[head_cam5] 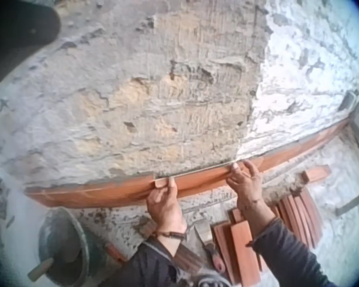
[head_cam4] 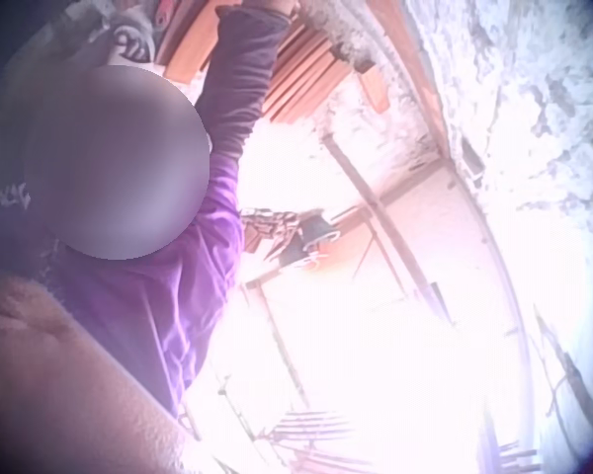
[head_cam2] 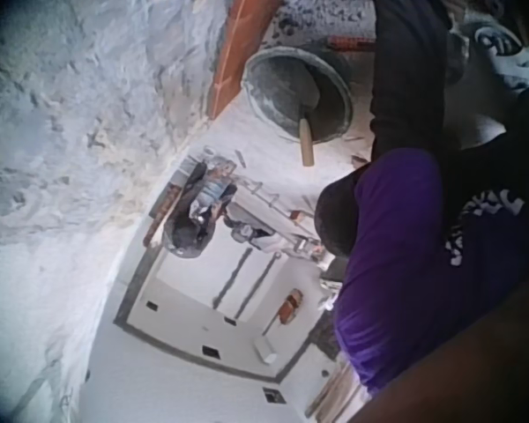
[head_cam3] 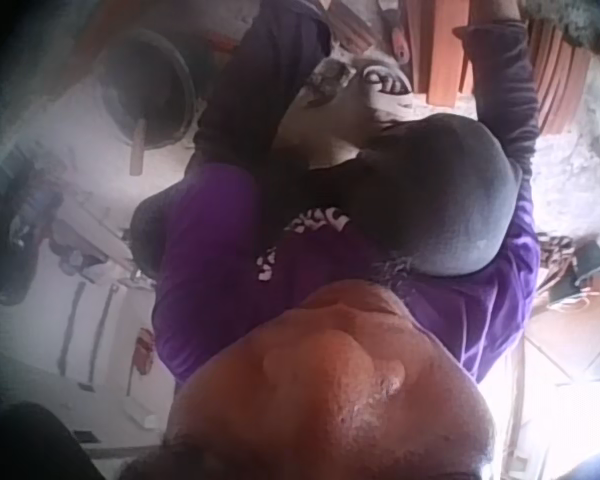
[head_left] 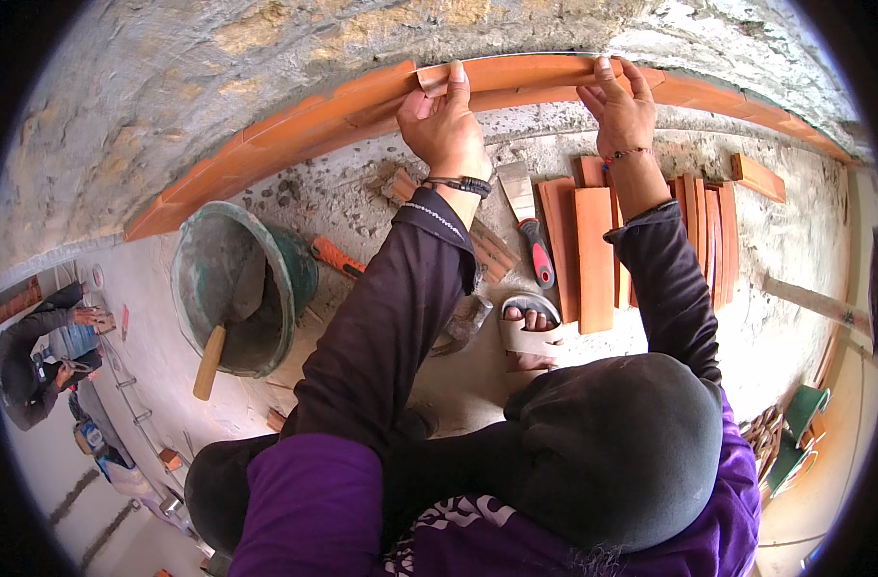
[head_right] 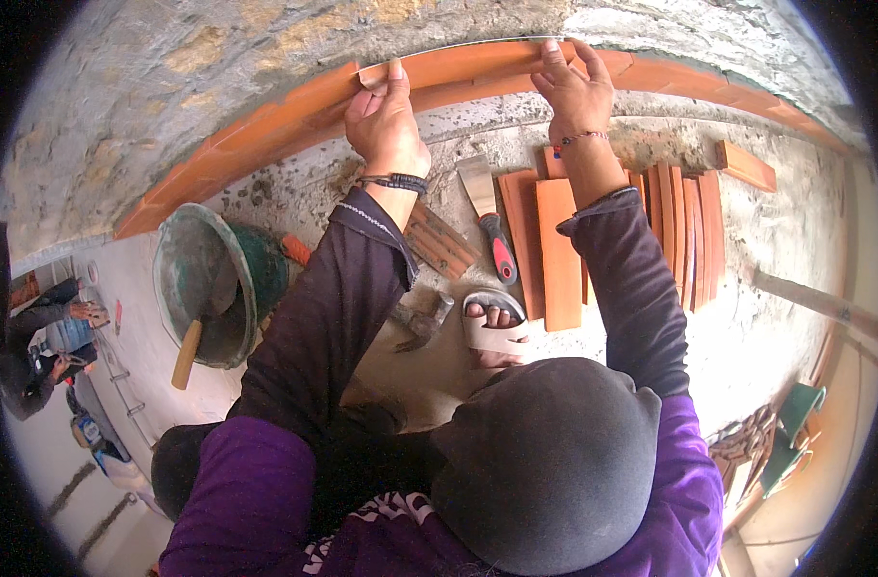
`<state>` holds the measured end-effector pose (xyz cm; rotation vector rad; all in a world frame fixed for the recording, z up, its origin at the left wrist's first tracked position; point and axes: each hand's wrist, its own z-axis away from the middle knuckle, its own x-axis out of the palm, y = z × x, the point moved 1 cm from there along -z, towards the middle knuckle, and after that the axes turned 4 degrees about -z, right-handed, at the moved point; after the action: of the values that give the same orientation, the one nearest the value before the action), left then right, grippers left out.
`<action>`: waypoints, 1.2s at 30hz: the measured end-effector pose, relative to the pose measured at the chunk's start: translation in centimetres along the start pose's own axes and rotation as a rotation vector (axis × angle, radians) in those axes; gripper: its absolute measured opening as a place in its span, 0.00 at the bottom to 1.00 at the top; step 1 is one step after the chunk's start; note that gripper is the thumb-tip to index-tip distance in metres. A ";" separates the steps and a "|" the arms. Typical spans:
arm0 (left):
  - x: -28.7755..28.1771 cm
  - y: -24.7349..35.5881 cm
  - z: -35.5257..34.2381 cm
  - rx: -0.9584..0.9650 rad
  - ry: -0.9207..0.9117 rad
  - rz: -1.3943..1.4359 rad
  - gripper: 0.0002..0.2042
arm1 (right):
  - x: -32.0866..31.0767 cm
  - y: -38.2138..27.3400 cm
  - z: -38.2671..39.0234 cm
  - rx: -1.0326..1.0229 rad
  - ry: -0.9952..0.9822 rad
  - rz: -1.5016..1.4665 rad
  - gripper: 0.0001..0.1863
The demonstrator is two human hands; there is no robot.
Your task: The person scoops cement from a bucket with a trowel, applies it to a curved wall, and places terracotta tiles along the curve. They adjust tile positions by hand and tap them with a hammer to secure placement.
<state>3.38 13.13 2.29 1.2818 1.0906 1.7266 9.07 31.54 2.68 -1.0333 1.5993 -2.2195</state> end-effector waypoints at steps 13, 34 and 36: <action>1.0 0.9 -0.2 -0.236 0.163 0.154 0.29 | 0.8 -0.1 -1.1 -0.021 0.100 0.114 0.33; 1.5 -0.7 -0.9 -0.223 0.309 -0.097 0.31 | -1.0 1.7 -3.0 -0.284 -0.002 0.409 0.26; 1.1 -1.6 -1.5 -0.233 0.326 -0.090 0.32 | -0.7 1.8 -2.8 -0.285 0.001 0.466 0.26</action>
<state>1.77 14.47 0.99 0.8154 1.0685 1.9724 7.40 33.37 0.32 -0.6282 1.9572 -1.7218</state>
